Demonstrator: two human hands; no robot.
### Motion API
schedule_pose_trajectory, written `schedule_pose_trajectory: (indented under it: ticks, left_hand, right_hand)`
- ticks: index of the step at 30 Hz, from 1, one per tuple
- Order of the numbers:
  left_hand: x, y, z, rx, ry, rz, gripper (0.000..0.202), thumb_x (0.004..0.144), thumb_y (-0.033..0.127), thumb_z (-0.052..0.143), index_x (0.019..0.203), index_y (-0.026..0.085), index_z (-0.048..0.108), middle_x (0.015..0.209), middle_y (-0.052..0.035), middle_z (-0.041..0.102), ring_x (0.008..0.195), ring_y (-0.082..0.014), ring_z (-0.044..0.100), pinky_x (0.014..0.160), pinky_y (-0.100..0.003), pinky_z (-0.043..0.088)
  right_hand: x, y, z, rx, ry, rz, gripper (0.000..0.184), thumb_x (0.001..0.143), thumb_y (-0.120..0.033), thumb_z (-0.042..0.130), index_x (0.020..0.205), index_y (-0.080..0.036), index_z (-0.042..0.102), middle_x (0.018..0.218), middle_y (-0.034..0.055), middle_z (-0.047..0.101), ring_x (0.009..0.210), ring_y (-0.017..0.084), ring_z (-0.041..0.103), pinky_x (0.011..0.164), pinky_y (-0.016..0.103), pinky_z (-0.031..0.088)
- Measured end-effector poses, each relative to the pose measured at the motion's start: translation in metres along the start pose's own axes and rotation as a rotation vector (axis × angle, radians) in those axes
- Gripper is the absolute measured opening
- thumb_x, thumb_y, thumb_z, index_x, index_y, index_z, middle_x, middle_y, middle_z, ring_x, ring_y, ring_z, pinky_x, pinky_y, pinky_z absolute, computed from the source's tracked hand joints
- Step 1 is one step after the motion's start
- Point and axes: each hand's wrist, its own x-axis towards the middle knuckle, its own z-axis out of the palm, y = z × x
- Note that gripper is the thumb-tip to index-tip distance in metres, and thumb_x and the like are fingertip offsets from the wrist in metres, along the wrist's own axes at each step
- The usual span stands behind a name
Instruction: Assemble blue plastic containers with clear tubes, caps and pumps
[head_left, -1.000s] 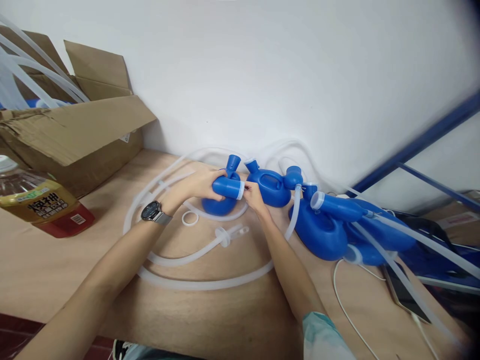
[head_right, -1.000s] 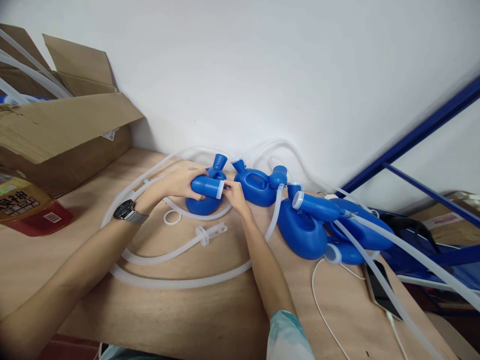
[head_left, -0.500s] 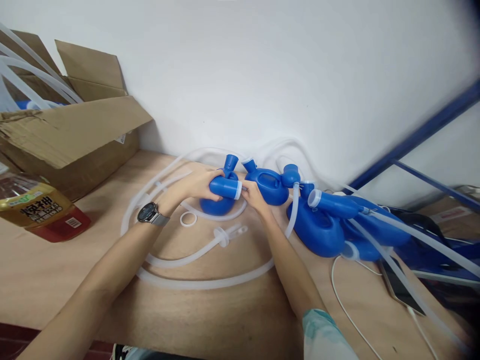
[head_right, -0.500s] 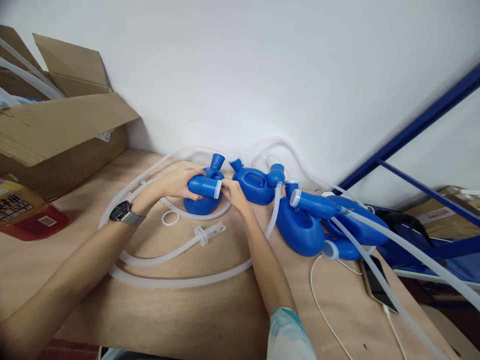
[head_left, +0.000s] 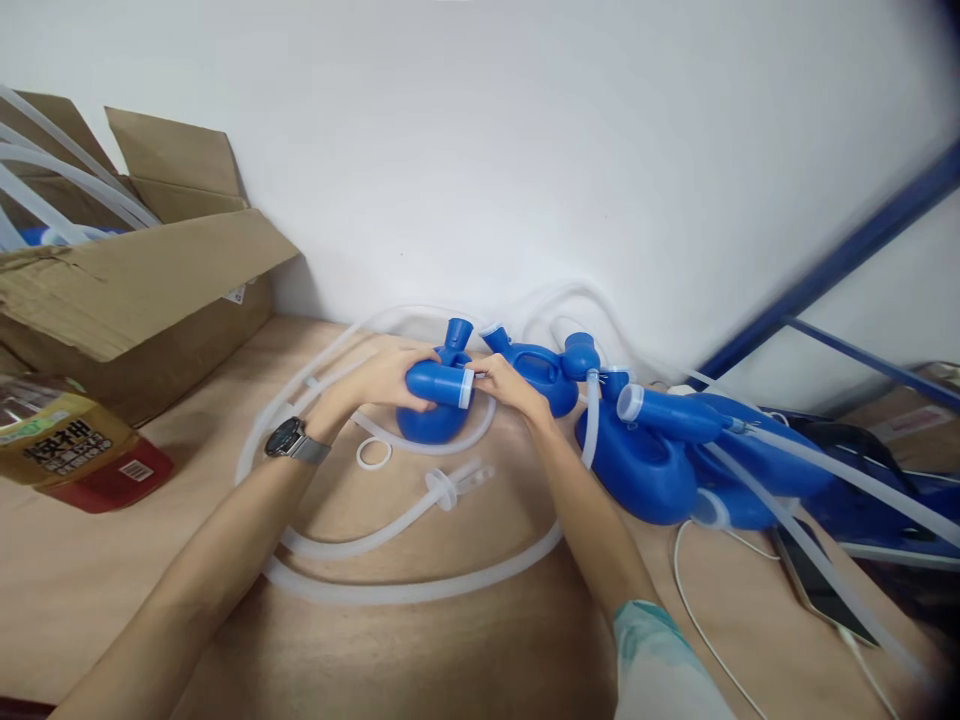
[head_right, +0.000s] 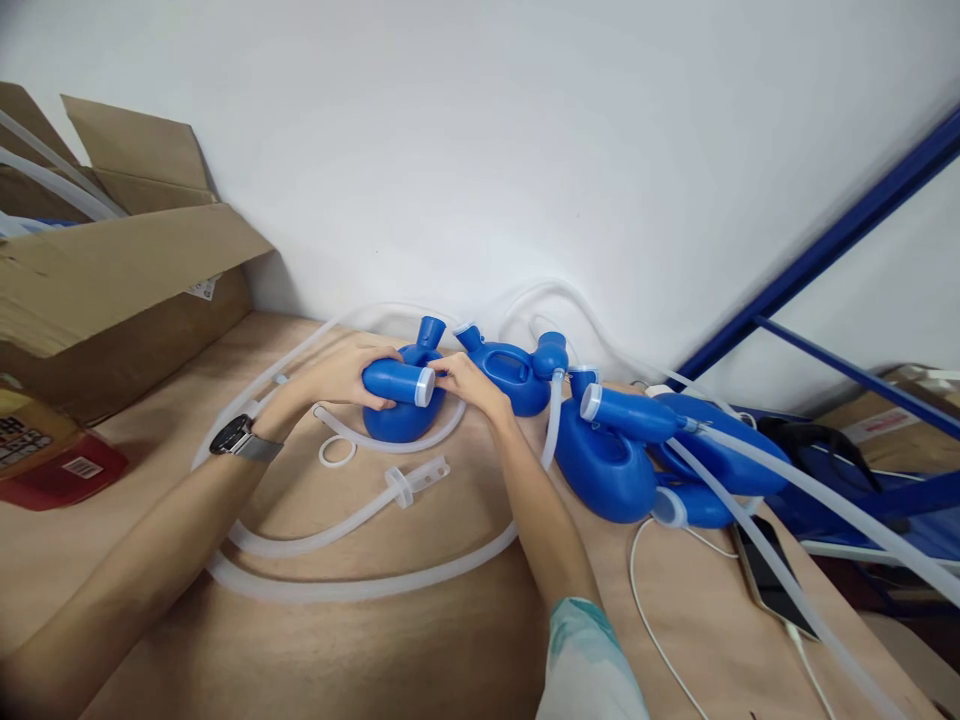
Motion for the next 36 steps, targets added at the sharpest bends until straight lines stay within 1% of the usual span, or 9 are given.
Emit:
schedule_pose_trajectory:
  ticks: [3,6,8,14,18,22,26,29,36]
  left_hand:
    - [-0.002,-0.001,0.000,-0.004,0.014,-0.024,0.062,0.068,0.054,0.083,0.119,0.022,0.069,0.124,-0.0059,0.075,0.114,-0.0301,0.068,0.100,-0.038,0.052]
    - [-0.002,0.000,0.000,0.005,-0.005,-0.054,0.062,0.068,0.055,0.083,0.118,0.022,0.070,0.121,-0.0053,0.076,0.112,-0.0307,0.069,0.098,-0.039,0.053]
    - [-0.002,0.000,0.000,0.009,-0.016,-0.070,0.062,0.067,0.054,0.084,0.120,0.023,0.070,0.121,-0.0046,0.076,0.112,-0.0306,0.069,0.098,-0.039,0.054]
    - [-0.002,-0.002,-0.003,0.011,-0.014,-0.089,0.063,0.067,0.054,0.085,0.119,0.023,0.070,0.126,-0.0060,0.076,0.118,-0.0327,0.068,0.101,-0.039,0.053]
    - [-0.002,-0.003,-0.003,0.025,-0.008,-0.078,0.063,0.067,0.056,0.084,0.119,0.024,0.070,0.127,-0.0058,0.075,0.121,-0.0328,0.067,0.104,-0.040,0.051]
    - [-0.001,-0.002,-0.001,0.010,0.002,-0.069,0.061,0.067,0.055,0.083,0.117,0.024,0.070,0.124,-0.0050,0.076,0.118,-0.0316,0.068,0.102,-0.039,0.052]
    - [0.001,-0.002,0.002,0.012,0.008,-0.055,0.060,0.067,0.054,0.083,0.116,0.023,0.070,0.123,-0.0047,0.076,0.114,-0.0303,0.069,0.100,-0.038,0.053]
    - [0.002,-0.004,0.005,0.010,0.016,-0.072,0.061,0.066,0.055,0.083,0.117,0.023,0.070,0.119,-0.0052,0.077,0.111,-0.0301,0.070,0.098,-0.038,0.053]
    - [0.001,-0.009,0.004,-0.018,0.041,-0.130,0.063,0.065,0.057,0.085,0.117,0.024,0.071,0.112,-0.0054,0.078,0.106,-0.0303,0.071,0.093,-0.038,0.055]
  right_hand:
    - [-0.001,-0.001,0.006,-0.013,0.047,-0.001,0.022,0.089,-0.029,0.063,0.073,-0.020,0.074,0.073,0.0003,0.070,0.071,0.019,0.060,0.073,0.028,0.046]
    - [-0.010,0.003,0.022,0.073,0.233,0.043,0.019,0.087,-0.033,0.066,0.088,-0.021,0.080,0.093,0.0048,0.080,0.088,0.026,0.070,0.086,0.035,0.052]
    - [-0.016,0.007,0.034,0.140,0.322,0.070,0.020,0.086,-0.034,0.069,0.092,-0.022,0.082,0.100,0.0058,0.082,0.094,0.029,0.072,0.091,0.038,0.054]
    - [-0.023,0.011,0.071,0.213,0.556,0.182,0.019,0.084,-0.033,0.069,0.084,-0.020,0.082,0.090,0.0056,0.081,0.086,0.028,0.072,0.084,0.038,0.057]
    - [-0.021,0.005,0.100,0.247,0.697,0.247,0.026,0.088,-0.028,0.059,0.096,-0.018,0.082,0.098,0.0083,0.081,0.094,0.028,0.073,0.089,0.038,0.059]
    - [-0.017,0.003,0.119,0.399,0.837,0.322,0.034,0.081,-0.022,0.060,0.108,-0.015,0.079,0.111,0.0119,0.080,0.107,0.030,0.074,0.098,0.041,0.061]
    - [-0.016,0.006,0.123,0.355,0.878,0.327,0.030,0.079,-0.018,0.057,0.101,-0.016,0.078,0.110,0.0130,0.079,0.108,0.029,0.073,0.100,0.041,0.059]
    - [-0.017,0.008,0.123,0.324,0.893,0.312,0.031,0.081,-0.018,0.056,0.103,-0.016,0.078,0.115,0.0142,0.078,0.112,0.029,0.071,0.103,0.041,0.058]
    - [-0.024,0.009,0.113,0.239,0.789,0.235,0.018,0.087,-0.026,0.066,0.093,-0.022,0.082,0.114,0.0108,0.076,0.108,0.028,0.069,0.098,0.039,0.057]
